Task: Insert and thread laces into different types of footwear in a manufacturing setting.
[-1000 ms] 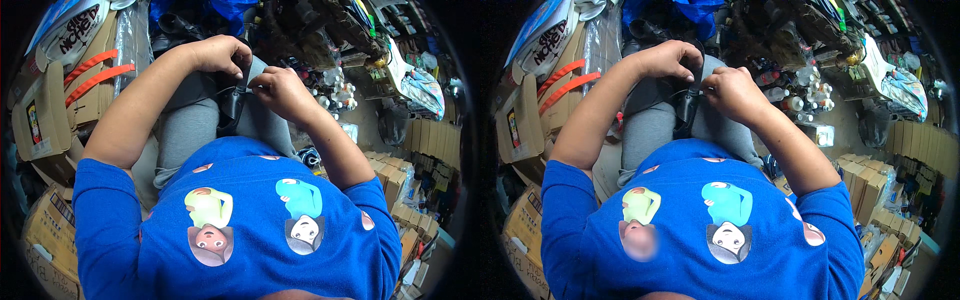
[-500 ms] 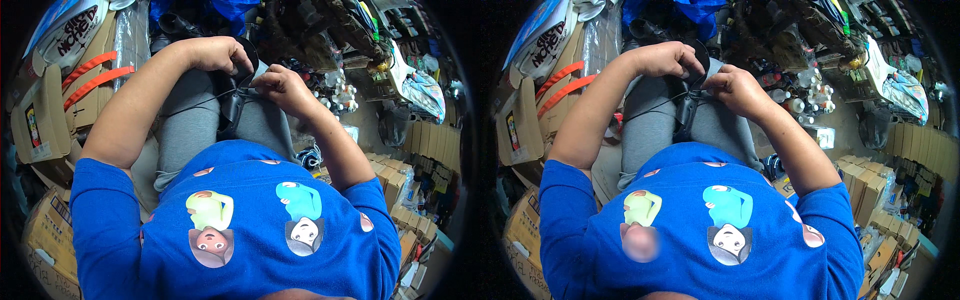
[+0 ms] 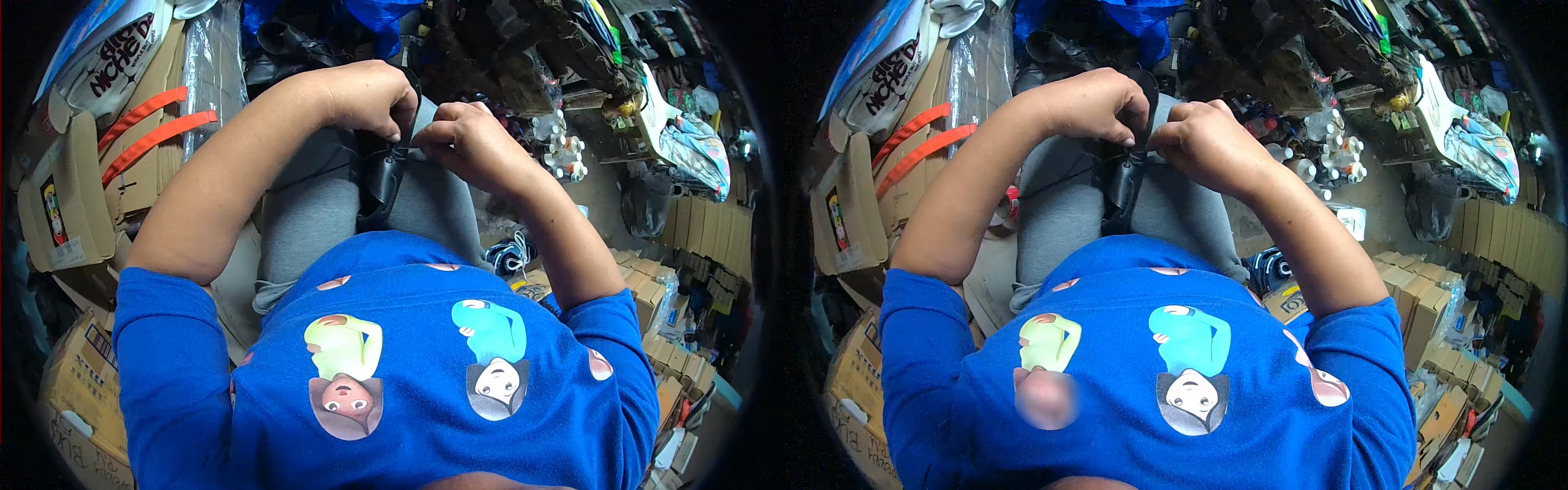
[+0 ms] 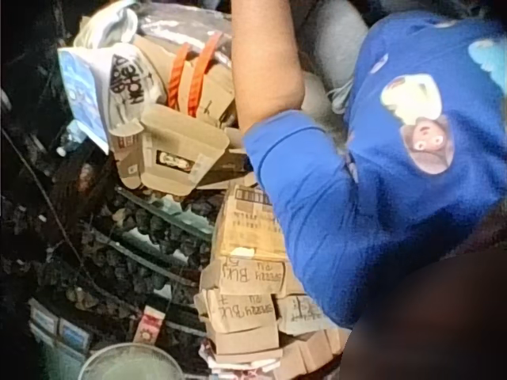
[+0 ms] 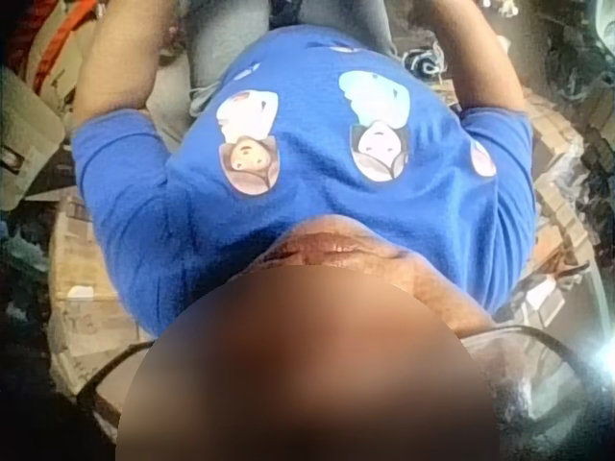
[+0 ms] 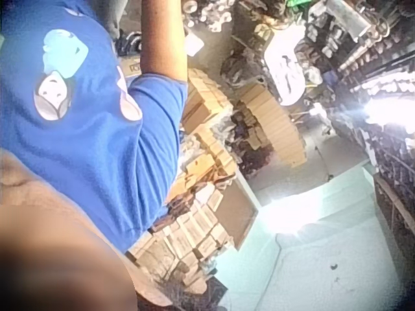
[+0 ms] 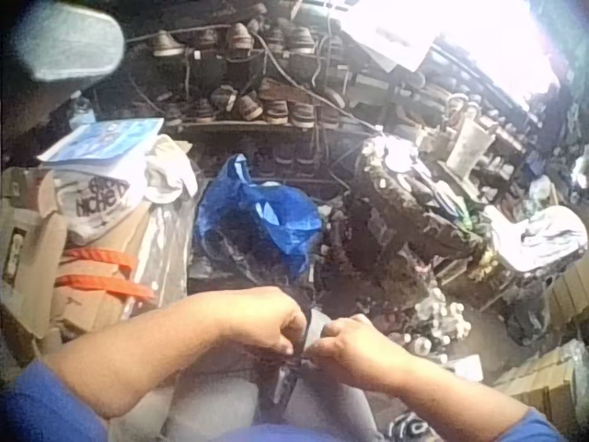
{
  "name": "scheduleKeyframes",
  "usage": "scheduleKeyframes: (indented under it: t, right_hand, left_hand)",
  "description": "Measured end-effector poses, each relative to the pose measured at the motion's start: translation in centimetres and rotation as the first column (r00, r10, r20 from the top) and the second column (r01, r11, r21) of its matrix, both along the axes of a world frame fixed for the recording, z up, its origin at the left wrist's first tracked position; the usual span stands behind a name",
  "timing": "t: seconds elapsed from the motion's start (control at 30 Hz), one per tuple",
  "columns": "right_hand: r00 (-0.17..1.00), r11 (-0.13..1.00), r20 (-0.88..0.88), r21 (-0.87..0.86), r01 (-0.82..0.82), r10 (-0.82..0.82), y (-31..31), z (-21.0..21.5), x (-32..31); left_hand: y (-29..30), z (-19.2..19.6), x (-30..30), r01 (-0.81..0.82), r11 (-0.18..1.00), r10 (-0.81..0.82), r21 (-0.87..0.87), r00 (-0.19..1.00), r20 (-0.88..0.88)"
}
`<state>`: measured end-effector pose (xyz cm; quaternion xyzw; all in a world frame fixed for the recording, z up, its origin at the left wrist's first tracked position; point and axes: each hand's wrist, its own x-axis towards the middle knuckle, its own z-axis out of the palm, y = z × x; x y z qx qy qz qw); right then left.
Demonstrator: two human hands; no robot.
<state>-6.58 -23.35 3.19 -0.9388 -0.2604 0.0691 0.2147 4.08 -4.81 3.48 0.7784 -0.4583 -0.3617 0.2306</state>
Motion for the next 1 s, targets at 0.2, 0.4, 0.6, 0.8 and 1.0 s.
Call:
scheduleKeyframes:
  t: [0.2,0.4,0.6,0.8,1.0]
  right_hand:
    - [1.0,0.996,0.004,0.088,-0.006,0.005,-0.2,-0.5,0.6]
    - [1.0,0.993,0.018,0.12,-0.007,0.005,-0.4,-0.8,1.1]
    - [0.999,0.972,-0.034,0.23,0.041,-0.034,0.1,-2.0,0.6]
    - [0.921,0.896,-0.371,0.362,0.259,-0.116,-1.4,-3.1,-0.5]
    - [0.837,0.893,-0.547,0.379,0.242,0.006,-2.3,-3.3,0.5]
  left_hand:
    - [0.5,-1.5,0.5,0.053,0.994,-0.064,-0.093,0.992,-0.113]
    - [0.1,-2.5,1.4,0.043,0.983,-0.066,-0.177,0.989,-0.129]
    - [-1.2,-2.1,1.1,0.064,0.993,-0.066,-0.094,0.998,-0.022]
    - [1.6,-2.2,-2.0,-0.353,0.731,0.546,-0.584,0.816,0.19]
    - [4.6,-2.6,-8.7,-0.456,0.883,0.469,-0.111,0.845,0.257]
